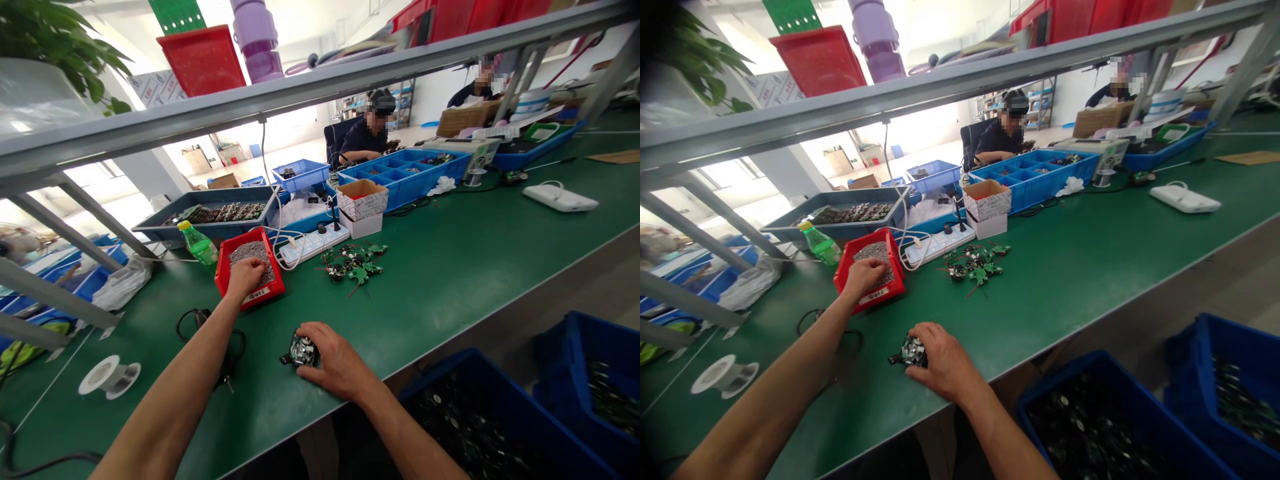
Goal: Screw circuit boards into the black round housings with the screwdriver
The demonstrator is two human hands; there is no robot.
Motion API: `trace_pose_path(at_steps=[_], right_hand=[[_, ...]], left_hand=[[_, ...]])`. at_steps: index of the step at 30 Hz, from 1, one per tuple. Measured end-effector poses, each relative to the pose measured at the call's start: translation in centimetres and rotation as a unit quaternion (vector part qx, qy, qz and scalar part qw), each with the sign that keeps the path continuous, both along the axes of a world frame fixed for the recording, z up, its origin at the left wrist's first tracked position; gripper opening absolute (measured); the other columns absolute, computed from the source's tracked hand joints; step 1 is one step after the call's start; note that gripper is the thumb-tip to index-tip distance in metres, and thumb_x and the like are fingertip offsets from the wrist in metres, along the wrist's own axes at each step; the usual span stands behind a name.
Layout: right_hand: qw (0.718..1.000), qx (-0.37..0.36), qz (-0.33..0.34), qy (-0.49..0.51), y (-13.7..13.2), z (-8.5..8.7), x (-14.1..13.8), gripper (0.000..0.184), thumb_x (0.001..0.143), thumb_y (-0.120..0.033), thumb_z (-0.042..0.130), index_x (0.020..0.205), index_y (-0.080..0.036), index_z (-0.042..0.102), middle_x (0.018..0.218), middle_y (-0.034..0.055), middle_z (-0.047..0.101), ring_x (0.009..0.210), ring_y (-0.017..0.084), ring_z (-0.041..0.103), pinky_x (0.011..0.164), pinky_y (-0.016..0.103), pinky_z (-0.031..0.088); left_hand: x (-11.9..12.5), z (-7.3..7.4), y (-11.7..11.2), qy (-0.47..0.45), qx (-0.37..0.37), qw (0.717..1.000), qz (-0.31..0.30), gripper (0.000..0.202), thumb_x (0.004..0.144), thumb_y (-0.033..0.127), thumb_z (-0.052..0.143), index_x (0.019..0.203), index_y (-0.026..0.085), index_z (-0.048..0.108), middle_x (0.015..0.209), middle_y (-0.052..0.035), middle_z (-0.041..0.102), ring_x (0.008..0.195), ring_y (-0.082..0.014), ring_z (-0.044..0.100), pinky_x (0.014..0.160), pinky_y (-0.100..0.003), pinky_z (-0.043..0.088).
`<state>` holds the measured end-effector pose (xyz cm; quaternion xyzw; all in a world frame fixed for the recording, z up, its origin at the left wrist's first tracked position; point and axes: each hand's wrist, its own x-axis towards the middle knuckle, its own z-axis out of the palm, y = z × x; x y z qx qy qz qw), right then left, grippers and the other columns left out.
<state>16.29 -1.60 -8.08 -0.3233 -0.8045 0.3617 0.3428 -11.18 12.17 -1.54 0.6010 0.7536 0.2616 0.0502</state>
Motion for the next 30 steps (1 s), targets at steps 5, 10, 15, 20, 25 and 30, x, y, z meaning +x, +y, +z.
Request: trace_pose_path(at_steps=[5,10,15,20,25,30], right_hand=[[1.000,0.001,-0.002,0.003,0.0,0.0,0.0,0.060,0.070,-0.017,0.078,0.125,-0.025,0.055,0.126,0.0070,0.060,0.120,0.025,0.054,0.105,0.041,0.044],[1.000,0.000,-0.001,0.003,0.0,-0.1,-0.1,0.060,0.069,-0.017,0.078,0.124,-0.024,0.054,0.127,0.0070,0.059,0.120,0.025,0.054,0.106,0.041,0.043],[1.000,0.003,0.000,0.006,0.0,0.0,-0.1,0.060,0.069,-0.017,0.079,0.124,-0.023,0.055,0.126,0.0071,0.060,0.119,0.024,0.054,0.106,0.040,0.043],[1.000,0.005,-0.003,0.006,0.0,0.0,-0.1,0.060,0.069,-0.018,0.078,0.124,-0.024,0.055,0.126,0.0068,0.060,0.119,0.024,0.054,0.105,0.040,0.044],[1.000,0.003,-0.007,0.005,0.0,-0.1,-0.1,0.066,0.070,-0.020,0.079,0.129,-0.022,0.051,0.125,0.0080,0.060,0.118,0.025,0.055,0.105,0.041,0.044],[1.000,0.008,-0.010,-0.006,0.1,-0.3,-0.3,0.065,0.070,-0.020,0.079,0.128,-0.021,0.050,0.124,0.0083,0.060,0.115,0.025,0.056,0.101,0.041,0.046]], left_hand=[[-0.7,0.0,-1.6,-0.056,0.017,0.998,0.002,0.027,0.075,0.035,0.062,0.089,0.018,0.077,0.070,-0.0046,0.073,0.067,-0.0205,0.065,0.066,-0.029,0.047],[-1.7,-0.6,-1.9,-0.120,0.014,0.993,-0.006,0.029,0.071,0.036,0.064,0.089,0.016,0.074,0.068,-0.0041,0.072,0.061,-0.0174,0.064,0.057,-0.026,0.047],[-2.2,-0.3,-1.6,-0.159,0.005,0.987,-0.006,0.025,0.067,0.038,0.068,0.077,0.015,0.070,0.058,-0.0021,0.065,0.052,-0.0152,0.058,0.050,-0.025,0.041],[-0.7,1.4,-3.1,-0.201,-0.004,0.979,-0.024,0.028,0.068,0.043,0.070,0.077,0.016,0.070,0.059,-0.0011,0.063,0.052,-0.0130,0.052,0.051,-0.024,0.039],[3.4,2.4,-8.1,-0.267,-0.140,0.941,-0.156,0.028,0.065,0.042,0.077,0.074,0.016,0.073,0.067,-0.0036,0.067,0.058,-0.0138,0.055,0.058,-0.025,0.043],[6.2,1.7,-12.1,-0.291,-0.294,0.861,-0.295,0.015,0.071,0.031,0.073,0.074,0.017,0.074,0.070,-0.0020,0.068,0.064,-0.0143,0.057,0.064,-0.025,0.044]])
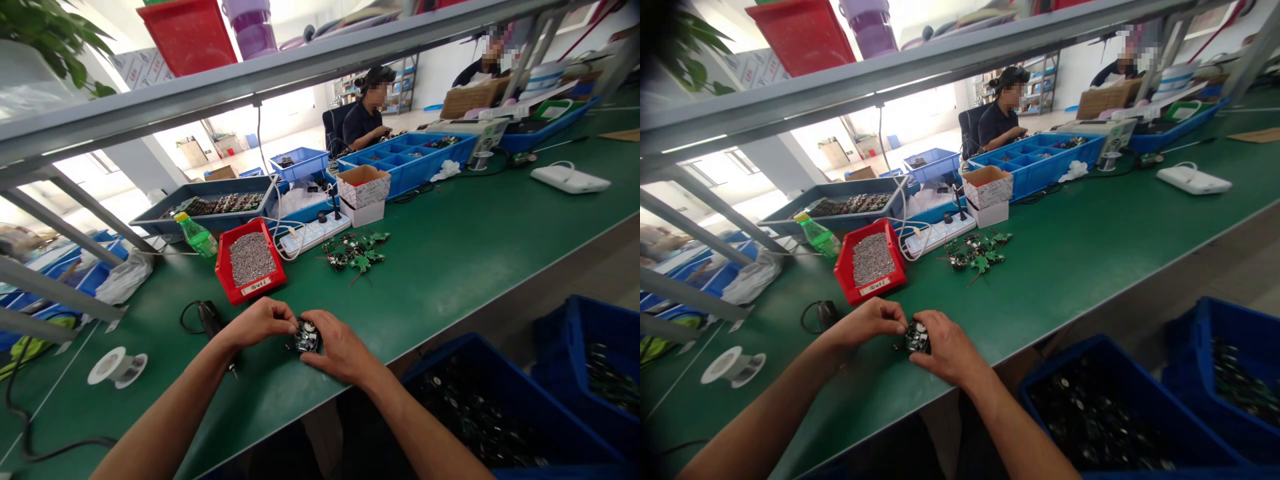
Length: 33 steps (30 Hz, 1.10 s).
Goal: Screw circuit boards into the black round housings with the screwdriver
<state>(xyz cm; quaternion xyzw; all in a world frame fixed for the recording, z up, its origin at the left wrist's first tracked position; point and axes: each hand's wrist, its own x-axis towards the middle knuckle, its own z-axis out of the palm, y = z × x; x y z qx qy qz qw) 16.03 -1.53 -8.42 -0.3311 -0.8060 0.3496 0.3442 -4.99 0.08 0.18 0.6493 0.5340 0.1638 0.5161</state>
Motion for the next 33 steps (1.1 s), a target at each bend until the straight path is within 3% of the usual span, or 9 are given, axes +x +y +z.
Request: trace_pose_path(at_steps=[7,12,21,27,29,30,31,33], right_hand=[[1.000,0.005,0.001,0.001,0.0,-0.1,-0.1,0.063,0.070,-0.021,0.078,0.126,-0.022,0.050,0.122,0.0074,0.060,0.114,0.025,0.056,0.100,0.040,0.046],[1.000,0.006,0.001,0.001,0.0,-0.1,-0.1,0.063,0.070,-0.021,0.078,0.127,-0.022,0.050,0.121,0.0073,0.060,0.112,0.024,0.056,0.099,0.040,0.046],[1.000,0.002,0.003,-0.008,0.1,0.2,0.0,0.062,0.070,-0.020,0.079,0.125,-0.021,0.050,0.121,0.0070,0.061,0.112,0.024,0.055,0.098,0.039,0.046],[1.000,-0.001,0.005,-0.007,0.0,0.3,-0.1,0.057,0.070,-0.019,0.079,0.120,-0.022,0.052,0.116,0.0056,0.062,0.109,0.024,0.056,0.095,0.039,0.047],[1.000,-0.001,0.004,-0.004,0.0,0.2,-0.1,0.061,0.070,-0.019,0.079,0.124,-0.021,0.051,0.120,0.0065,0.061,0.112,0.024,0.056,0.099,0.039,0.046],[1.000,0.000,0.002,-0.004,0.0,0.1,-0.1,0.063,0.070,-0.019,0.079,0.126,-0.021,0.050,0.122,0.0071,0.060,0.114,0.024,0.055,0.101,0.039,0.045],[1.000,0.001,0.001,-0.004,0.0,0.1,0.0,0.065,0.070,-0.020,0.079,0.128,-0.021,0.049,0.125,0.0076,0.060,0.116,0.024,0.054,0.103,0.039,0.044],[1.000,0.003,-0.001,-0.005,0.0,0.0,0.0,0.067,0.070,-0.021,0.079,0.129,-0.021,0.049,0.127,0.0082,0.059,0.118,0.024,0.054,0.105,0.040,0.043]], left_hand=[[0.0,-0.9,-0.4,0.077,0.026,0.996,-0.024,0.009,0.073,0.026,0.067,0.075,0.019,0.072,0.070,-0.0004,0.066,0.066,-0.0160,0.057,0.063,-0.025,0.044],[0.4,-0.3,-0.5,0.118,0.028,0.991,-0.049,0.011,0.074,0.027,0.063,0.076,0.018,0.071,0.070,-0.0006,0.066,0.064,-0.0161,0.057,0.060,-0.025,0.041],[2.0,0.8,-0.2,0.224,0.107,0.959,-0.135,0.009,0.074,0.018,0.056,0.072,0.018,0.065,0.071,0.0015,0.063,0.066,-0.0126,0.054,0.063,-0.022,0.039],[1.6,0.8,0.9,0.196,0.019,0.969,-0.146,0.008,0.072,0.023,0.063,0.078,0.019,0.059,0.067,0.0035,0.061,0.056,-0.0120,0.055,0.052,-0.021,0.039],[0.6,1.2,2.1,0.194,0.034,0.973,-0.119,0.016,0.075,0.033,0.066,0.081,0.019,0.062,0.069,0.0023,0.063,0.059,-0.0133,0.057,0.053,-0.022,0.042],[-0.2,1.3,3.0,0.217,0.071,0.971,-0.076,0.021,0.077,0.039,0.065,0.082,0.019,0.064,0.070,0.0013,0.064,0.061,-0.0143,0.059,0.055,-0.023,0.044],[-1.0,1.5,4.2,0.250,0.122,0.960,-0.018,0.025,0.079,0.044,0.064,0.083,0.019,0.066,0.072,-0.0002,0.066,0.065,-0.0155,0.060,0.059,-0.024,0.046],[-2.9,1.5,6.7,0.331,0.224,0.909,0.119,0.030,0.082,0.046,0.060,0.088,0.018,0.069,0.079,-0.0042,0.069,0.074,-0.0190,0.063,0.068,-0.027,0.047]])
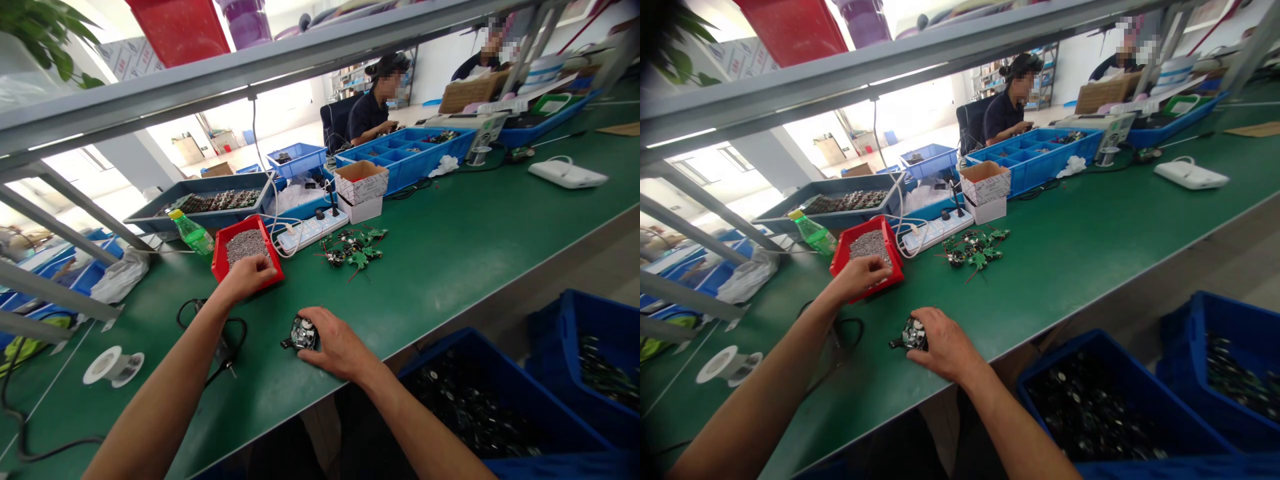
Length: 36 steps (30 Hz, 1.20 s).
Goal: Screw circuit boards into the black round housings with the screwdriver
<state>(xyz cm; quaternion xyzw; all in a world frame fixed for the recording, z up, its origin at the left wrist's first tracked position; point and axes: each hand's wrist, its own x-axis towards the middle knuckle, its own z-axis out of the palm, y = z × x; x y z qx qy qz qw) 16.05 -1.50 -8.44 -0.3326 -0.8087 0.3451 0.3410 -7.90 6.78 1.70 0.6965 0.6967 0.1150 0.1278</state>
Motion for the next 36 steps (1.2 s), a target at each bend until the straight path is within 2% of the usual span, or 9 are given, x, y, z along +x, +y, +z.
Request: trace_pose_path(at_steps=[2,5,9,16,20,27,29,33,36], right_hand=[[1.000,-0.002,-0.002,0.000,0.0,0.0,0.0,0.066,0.070,-0.021,0.079,0.130,-0.020,0.049,0.126,0.0083,0.059,0.118,0.025,0.054,0.105,0.040,0.044],[1.000,-0.003,-0.002,0.002,0.0,0.0,0.0,0.066,0.070,-0.021,0.079,0.129,-0.021,0.050,0.125,0.0081,0.060,0.117,0.025,0.055,0.104,0.040,0.045],[1.000,-0.002,0.000,0.005,0.0,0.0,0.0,0.065,0.069,-0.020,0.079,0.128,-0.022,0.051,0.124,0.0076,0.060,0.116,0.025,0.056,0.104,0.040,0.045],[1.000,-0.001,0.000,0.004,0.0,0.1,0.1,0.064,0.068,-0.019,0.080,0.127,-0.022,0.052,0.124,0.0071,0.061,0.116,0.024,0.055,0.104,0.039,0.045],[1.000,-0.002,0.001,0.006,0.0,0.1,0.0,0.063,0.069,-0.018,0.079,0.126,-0.021,0.053,0.125,0.0074,0.061,0.116,0.024,0.055,0.105,0.040,0.045],[1.000,-0.005,0.003,0.011,0.0,0.1,0.0,0.062,0.069,-0.019,0.079,0.125,-0.021,0.054,0.126,0.0078,0.060,0.118,0.024,0.055,0.105,0.040,0.044],[1.000,-0.007,0.004,0.013,-0.1,0.1,0.1,0.062,0.069,-0.018,0.079,0.125,-0.021,0.054,0.125,0.0076,0.060,0.118,0.024,0.055,0.105,0.040,0.044],[1.000,-0.005,0.003,0.014,0.0,0.1,0.1,0.062,0.069,-0.019,0.079,0.125,-0.022,0.054,0.125,0.0076,0.060,0.118,0.025,0.055,0.105,0.040,0.044],[1.000,-0.005,0.003,0.014,0.0,0.1,0.0,0.062,0.069,-0.019,0.079,0.125,-0.022,0.054,0.125,0.0074,0.060,0.118,0.025,0.055,0.105,0.041,0.044]], left_hand=[[-1.7,-0.4,2.5,0.034,0.052,0.996,0.064,0.031,0.083,0.042,0.059,0.098,0.018,0.071,0.090,-0.0083,0.072,0.085,-0.0231,0.065,0.076,-0.031,0.048],[-3.4,-1.7,5.4,0.055,0.056,0.992,0.104,0.025,0.078,0.037,0.066,0.095,0.021,0.075,0.092,-0.0093,0.074,0.088,-0.0258,0.066,0.079,-0.032,0.048],[-4.2,-3.4,6.8,0.056,0.062,0.989,0.119,0.016,0.076,0.030,0.067,0.086,0.023,0.078,0.089,-0.0083,0.075,0.084,-0.0252,0.066,0.076,-0.032,0.047],[-5.1,-3.6,6.1,0.010,0.110,0.985,0.135,0.022,0.080,0.040,0.065,0.085,0.022,0.078,0.079,-0.0048,0.074,0.075,-0.0205,0.065,0.070,-0.028,0.044],[-5.8,-3.5,5.5,-0.023,0.137,0.979,0.147,0.028,0.078,0.047,0.065,0.077,0.020,0.074,0.069,-0.0034,0.071,0.066,-0.0185,0.063,0.061,-0.027,0.042],[-6.0,-3.9,5.2,-0.098,0.136,0.972,0.166,0.037,0.074,0.055,0.066,0.066,0.018,0.064,0.054,-0.0019,0.064,0.049,-0.0148,0.057,0.049,-0.025,0.039],[-5.9,-4.0,5.1,-0.122,0.128,0.970,0.166,0.039,0.075,0.056,0.065,0.068,0.017,0.063,0.055,-0.0025,0.065,0.048,-0.0144,0.057,0.047,-0.024,0.040],[-5.9,-4.0,4.8,-0.161,0.110,0.969,0.153,0.038,0.080,0.052,0.059,0.085,0.016,0.066,0.066,-0.0045,0.070,0.054,-0.0149,0.063,0.048,-0.022,0.045],[-6.0,-4.0,4.5,-0.152,0.102,0.972,0.151,0.037,0.082,0.049,0.058,0.089,0.014,0.068,0.069,-0.0061,0.071,0.059,-0.0165,0.066,0.053,-0.024,0.048]])
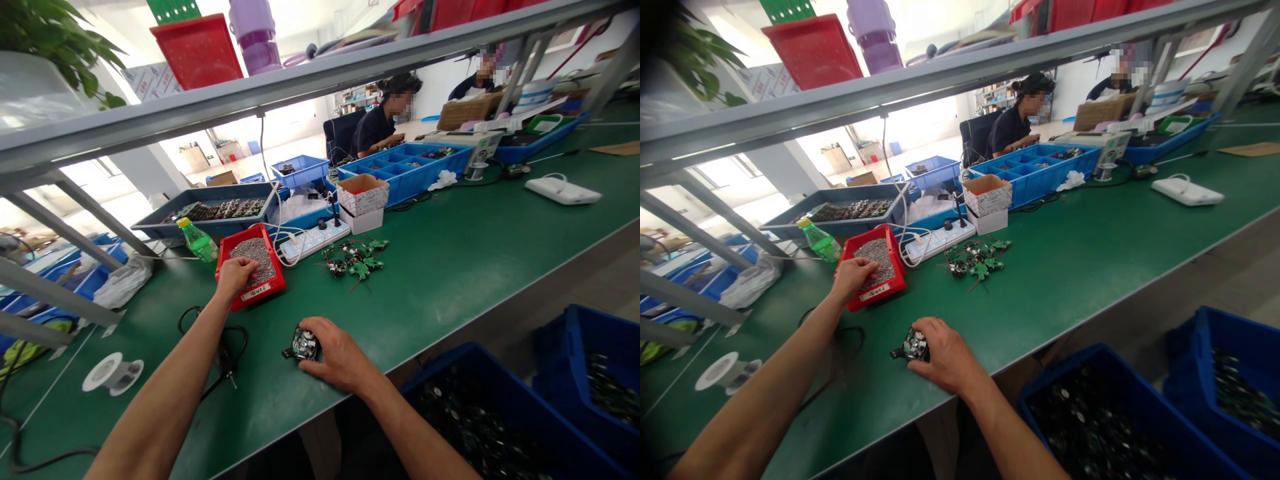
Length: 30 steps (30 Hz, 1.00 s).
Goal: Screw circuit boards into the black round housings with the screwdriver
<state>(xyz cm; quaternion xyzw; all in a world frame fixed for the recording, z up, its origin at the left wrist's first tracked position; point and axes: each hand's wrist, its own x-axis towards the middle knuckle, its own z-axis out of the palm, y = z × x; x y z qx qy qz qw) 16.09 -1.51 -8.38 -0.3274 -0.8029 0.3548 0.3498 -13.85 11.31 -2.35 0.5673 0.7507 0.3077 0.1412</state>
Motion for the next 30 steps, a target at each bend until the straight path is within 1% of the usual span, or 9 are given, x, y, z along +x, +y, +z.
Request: trace_pose_path(at_steps=[3,7,10,13,17,20,22,26,30], right_hand=[[1.000,0.000,0.000,-0.001,0.0,0.1,0.0,0.061,0.069,-0.019,0.079,0.125,-0.022,0.054,0.125,0.0074,0.060,0.118,0.025,0.055,0.105,0.041,0.044],[1.000,-0.002,0.002,-0.003,0.0,0.2,0.0,0.062,0.068,-0.018,0.080,0.125,-0.021,0.054,0.125,0.0076,0.060,0.118,0.025,0.054,0.106,0.040,0.044],[1.000,-0.003,0.001,-0.004,-0.1,0.4,0.0,0.063,0.067,-0.017,0.080,0.124,-0.021,0.054,0.125,0.0074,0.061,0.118,0.024,0.055,0.106,0.039,0.043],[1.000,-0.003,0.000,-0.002,-0.1,0.5,0.0,0.062,0.068,-0.017,0.079,0.125,-0.021,0.054,0.124,0.0073,0.061,0.118,0.024,0.055,0.105,0.039,0.043],[1.000,-0.002,-0.001,-0.001,-0.1,0.4,0.0,0.061,0.068,-0.018,0.079,0.125,-0.022,0.054,0.124,0.0070,0.061,0.117,0.024,0.056,0.105,0.039,0.044],[1.000,-0.001,-0.002,-0.002,-0.1,0.4,0.0,0.062,0.068,-0.018,0.079,0.124,-0.022,0.055,0.124,0.0073,0.061,0.117,0.025,0.055,0.105,0.040,0.044],[1.000,-0.002,-0.003,-0.002,-0.1,0.4,0.0,0.062,0.068,-0.018,0.079,0.125,-0.022,0.054,0.124,0.0075,0.061,0.117,0.025,0.055,0.105,0.040,0.044],[1.000,-0.003,-0.004,-0.002,-0.1,0.3,0.0,0.060,0.069,-0.018,0.078,0.124,-0.023,0.055,0.124,0.0076,0.061,0.118,0.025,0.055,0.105,0.041,0.044],[1.000,-0.004,-0.001,-0.001,-0.1,0.3,0.0,0.062,0.068,-0.019,0.078,0.125,-0.023,0.054,0.125,0.0073,0.061,0.118,0.025,0.055,0.105,0.041,0.044]], left_hand=[[-0.1,0.0,0.1,0.051,-0.010,0.999,0.002,0.031,0.079,0.045,0.062,0.087,0.016,0.072,0.071,-0.0062,0.072,0.067,-0.0192,0.067,0.061,-0.027,0.050],[0.1,0.1,0.9,0.130,-0.028,0.991,-0.016,0.021,0.073,0.038,0.070,0.083,0.021,0.077,0.080,-0.0069,0.074,0.081,-0.0237,0.067,0.076,-0.031,0.049],[0.3,0.1,1.3,0.167,-0.038,0.985,-0.028,0.018,0.074,0.035,0.069,0.084,0.023,0.078,0.083,-0.0069,0.075,0.084,-0.0251,0.067,0.079,-0.032,0.048],[0.5,0.2,1.4,0.187,-0.040,0.981,-0.033,0.019,0.077,0.032,0.064,0.087,0.023,0.077,0.086,-0.0060,0.075,0.084,-0.0241,0.067,0.080,-0.031,0.047],[0.4,0.3,1.3,0.195,-0.047,0.979,-0.030,0.021,0.080,0.033,0.060,0.086,0.020,0.076,0.088,-0.0081,0.075,0.085,-0.0247,0.067,0.080,-0.031,0.048],[0.4,0.3,1.3,0.192,-0.057,0.979,-0.035,0.021,0.079,0.037,0.064,0.087,0.022,0.077,0.090,-0.0078,0.075,0.087,-0.0245,0.067,0.081,-0.031,0.048],[0.5,0.3,1.4,0.188,-0.058,0.980,-0.034,0.019,0.077,0.035,0.066,0.088,0.024,0.077,0.090,-0.0070,0.076,0.087,-0.0238,0.067,0.081,-0.030,0.048],[0.8,0.4,1.4,0.172,-0.044,0.984,-0.021,0.017,0.075,0.030,0.064,0.084,0.022,0.076,0.085,-0.0069,0.075,0.083,-0.0236,0.067,0.078,-0.030,0.048],[0.9,0.6,0.9,0.134,-0.023,0.991,-0.008,0.016,0.073,0.028,0.061,0.080,0.021,0.074,0.079,-0.0049,0.074,0.078,-0.0222,0.067,0.074,-0.029,0.048]])
